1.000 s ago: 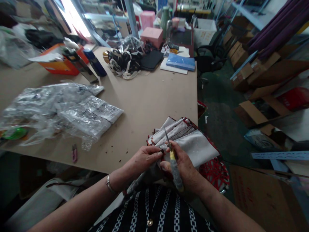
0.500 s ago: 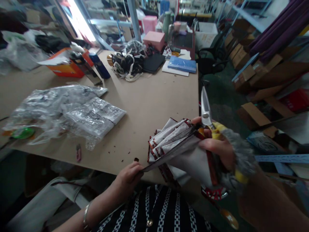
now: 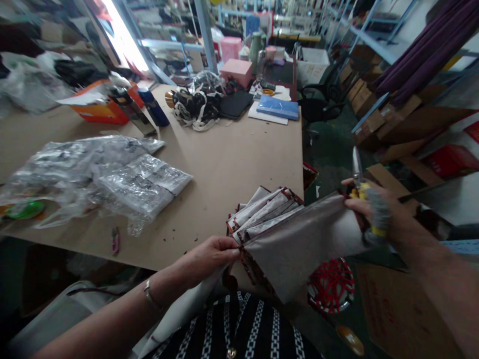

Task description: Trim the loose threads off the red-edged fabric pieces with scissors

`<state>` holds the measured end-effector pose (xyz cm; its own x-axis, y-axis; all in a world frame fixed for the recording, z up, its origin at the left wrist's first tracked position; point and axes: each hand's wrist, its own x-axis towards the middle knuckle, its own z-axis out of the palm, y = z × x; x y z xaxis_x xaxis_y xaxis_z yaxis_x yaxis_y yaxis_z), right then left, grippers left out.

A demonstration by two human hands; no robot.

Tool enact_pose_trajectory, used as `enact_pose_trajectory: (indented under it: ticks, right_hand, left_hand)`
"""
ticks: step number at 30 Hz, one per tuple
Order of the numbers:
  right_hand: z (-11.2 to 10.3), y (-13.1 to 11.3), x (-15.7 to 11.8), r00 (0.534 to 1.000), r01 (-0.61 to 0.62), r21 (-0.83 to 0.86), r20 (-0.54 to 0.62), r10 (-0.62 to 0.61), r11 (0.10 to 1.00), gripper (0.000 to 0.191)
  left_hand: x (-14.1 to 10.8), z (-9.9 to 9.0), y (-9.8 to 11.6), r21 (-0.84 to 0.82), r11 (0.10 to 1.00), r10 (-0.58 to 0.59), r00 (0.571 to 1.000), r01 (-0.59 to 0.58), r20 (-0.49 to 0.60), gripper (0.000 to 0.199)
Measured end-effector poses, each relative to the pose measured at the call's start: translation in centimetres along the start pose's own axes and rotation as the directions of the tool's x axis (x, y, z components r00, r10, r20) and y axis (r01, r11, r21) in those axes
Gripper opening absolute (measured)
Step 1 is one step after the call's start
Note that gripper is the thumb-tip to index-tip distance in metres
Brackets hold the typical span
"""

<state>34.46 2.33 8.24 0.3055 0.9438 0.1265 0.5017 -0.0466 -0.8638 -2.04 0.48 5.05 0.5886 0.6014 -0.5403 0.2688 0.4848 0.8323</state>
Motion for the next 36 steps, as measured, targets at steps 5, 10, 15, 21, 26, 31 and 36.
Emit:
enact_pose_trajectory:
  ticks: [5,10,15,21,26,31,36]
  right_hand:
    - [3.1,1.1,-1.3,0.998,-0.014,-0.305,0.055,0.033,0.952,0.059]
    - [8.6,-0.2,-9.8,0.726,-0.373,0.039,0.635,0.265,0.927,0.059]
    - [11.3,0.8,-15.8,0.378,-0.635,0.015,0.878,0.293,0.772,0.06]
    - [12.7,1.7,-16.5,0.348,-0.639,0.0,0.891,0.29,0.769,0.063]
    - [13.2,1.3,-15.8,0.352,-0.655,-0.001,0.885,0.306,0.756,0.06]
    - [14.2,1.5,-15.0,0.428,-0.585,0.071,0.873,0.234,0.808,0.06]
    - [15.1,1.4,-15.0,0.484,-0.568,0.102,0.843,0.232,0.817,0.056]
  left_hand:
    - [4.8,0.5,-3.3,-0.001,0.994,-0.104,0.978,0.106,-0.18,0.012]
    - [5.2,0.3,-4.4,-0.112,0.989,-0.109,0.982,0.092,-0.157,0.013]
    - [4.5,0.1,-4.3,-0.177,0.98,-0.115,0.986,0.093,-0.122,0.008]
    - [4.5,0.3,-4.4,-0.183,0.979,-0.117,0.986,0.093,-0.123,0.009]
    - [4.6,0.5,-4.3,-0.21,0.972,-0.124,0.988,0.102,-0.095,0.007]
    - [4.4,0.8,-4.0,-0.226,0.969,-0.126,0.988,0.102,-0.094,0.006]
    - [4.4,0.8,-4.1,-0.201,0.974,-0.128,0.986,0.105,-0.103,0.005]
